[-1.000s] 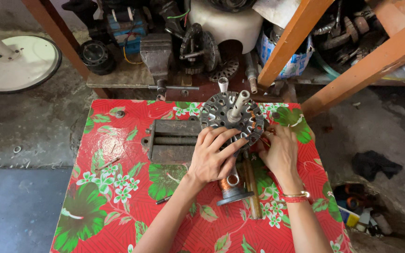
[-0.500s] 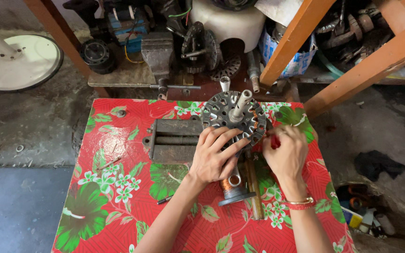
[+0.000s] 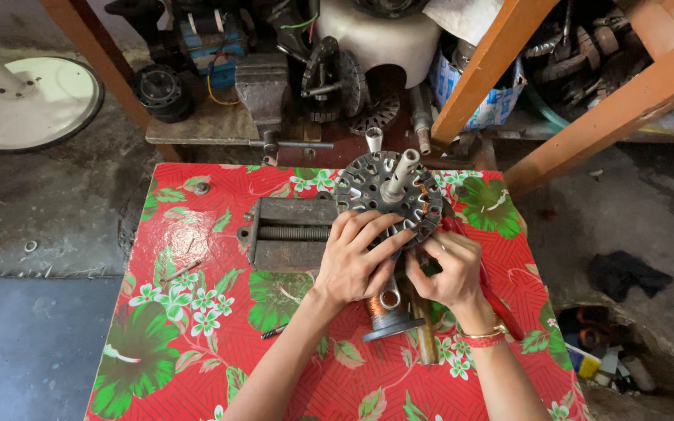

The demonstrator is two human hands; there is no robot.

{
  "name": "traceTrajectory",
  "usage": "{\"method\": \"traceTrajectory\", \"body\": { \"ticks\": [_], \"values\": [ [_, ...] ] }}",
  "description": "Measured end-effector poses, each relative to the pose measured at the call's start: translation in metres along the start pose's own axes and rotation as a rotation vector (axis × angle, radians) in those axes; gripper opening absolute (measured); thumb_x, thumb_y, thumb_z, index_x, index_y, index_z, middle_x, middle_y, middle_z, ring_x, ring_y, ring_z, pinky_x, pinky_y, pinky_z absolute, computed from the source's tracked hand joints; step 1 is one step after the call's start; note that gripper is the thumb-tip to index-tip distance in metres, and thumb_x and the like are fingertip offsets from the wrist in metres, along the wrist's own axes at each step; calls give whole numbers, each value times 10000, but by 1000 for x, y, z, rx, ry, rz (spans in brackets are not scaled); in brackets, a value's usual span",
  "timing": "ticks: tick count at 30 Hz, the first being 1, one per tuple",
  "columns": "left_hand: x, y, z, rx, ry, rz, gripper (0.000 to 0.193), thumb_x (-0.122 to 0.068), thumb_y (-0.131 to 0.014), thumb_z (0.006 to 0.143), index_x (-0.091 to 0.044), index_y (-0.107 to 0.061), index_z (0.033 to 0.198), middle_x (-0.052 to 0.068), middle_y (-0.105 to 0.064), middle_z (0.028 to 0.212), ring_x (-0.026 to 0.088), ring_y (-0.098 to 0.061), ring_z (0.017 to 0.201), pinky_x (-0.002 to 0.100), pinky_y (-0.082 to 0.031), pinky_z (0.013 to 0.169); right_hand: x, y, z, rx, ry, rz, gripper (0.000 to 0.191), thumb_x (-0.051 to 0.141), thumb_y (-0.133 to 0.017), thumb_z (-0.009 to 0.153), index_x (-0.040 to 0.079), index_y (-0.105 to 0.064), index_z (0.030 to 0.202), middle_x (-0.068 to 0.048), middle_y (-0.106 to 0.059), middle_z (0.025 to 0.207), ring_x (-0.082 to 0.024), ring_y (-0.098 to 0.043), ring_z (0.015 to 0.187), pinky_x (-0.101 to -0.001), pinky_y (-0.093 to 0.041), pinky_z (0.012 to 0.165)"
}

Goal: The person winds copper wire around the slots of a motor armature held in a bench vise. They use a yellow-handled screwdriver to push the wire into the slots and a wooden stick to press the wire down. The person continues winding and adjusting the wire throughout the clip.

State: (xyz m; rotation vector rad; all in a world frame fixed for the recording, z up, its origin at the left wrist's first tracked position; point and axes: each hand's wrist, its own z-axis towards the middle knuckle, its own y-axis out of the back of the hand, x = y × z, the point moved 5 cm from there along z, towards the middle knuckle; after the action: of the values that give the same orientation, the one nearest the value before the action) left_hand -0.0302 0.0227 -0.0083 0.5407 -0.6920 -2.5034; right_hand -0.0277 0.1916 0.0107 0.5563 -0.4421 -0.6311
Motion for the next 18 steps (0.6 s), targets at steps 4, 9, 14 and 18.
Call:
{"method": "traceTrajectory", "body": {
  "ticks": [4, 9, 14, 18],
  "values": [
    [0, 0, 1, 5, -11, 2, 494, -253, -653, 869, -186, -633, 1358, 75, -578, 1417, 283, -531, 1287, 488, -360, 1131, -9, -2, -9, -28, -54, 85, 78, 85, -661, 828, 12, -671, 853, -105, -666, 808, -288, -660, 710, -369, -509, 657],
    [-1, 0, 1, 6, -6, -2, 504, -250, -653, 863, -186, -632, 1362, 67, -576, 1420, 280, -530, 1294, 488, -359, 1139, -47, -9, -32, -94, -509, 641, 128, 50, -637, 888, -46, -680, 815, -116, -661, 736, -175, -618, 624, -307, -496, 577],
    [-1, 1, 0, 3, 0, 2, 503, -253, -656, 863, -192, -633, 1362, 59, -578, 1421, 270, -528, 1294, 489, -358, 1142, -62, -14, -42, -113, -684, 1082, 173, 66, -572, 902, -51, -671, 823, -127, -675, 742, -179, -626, 611, -284, -519, 570],
    [-2, 2, 0, 3, -6, 5, 503, -253, -657, 859, -188, -634, 1357, 61, -579, 1419, 271, -532, 1290, 488, -360, 1136, -66, -16, -45, -11, -763, 1174, 189, 79, -585, 906, -52, -661, 792, -91, -625, 663, -137, -565, 549, -254, -428, 497]
  ]
}}
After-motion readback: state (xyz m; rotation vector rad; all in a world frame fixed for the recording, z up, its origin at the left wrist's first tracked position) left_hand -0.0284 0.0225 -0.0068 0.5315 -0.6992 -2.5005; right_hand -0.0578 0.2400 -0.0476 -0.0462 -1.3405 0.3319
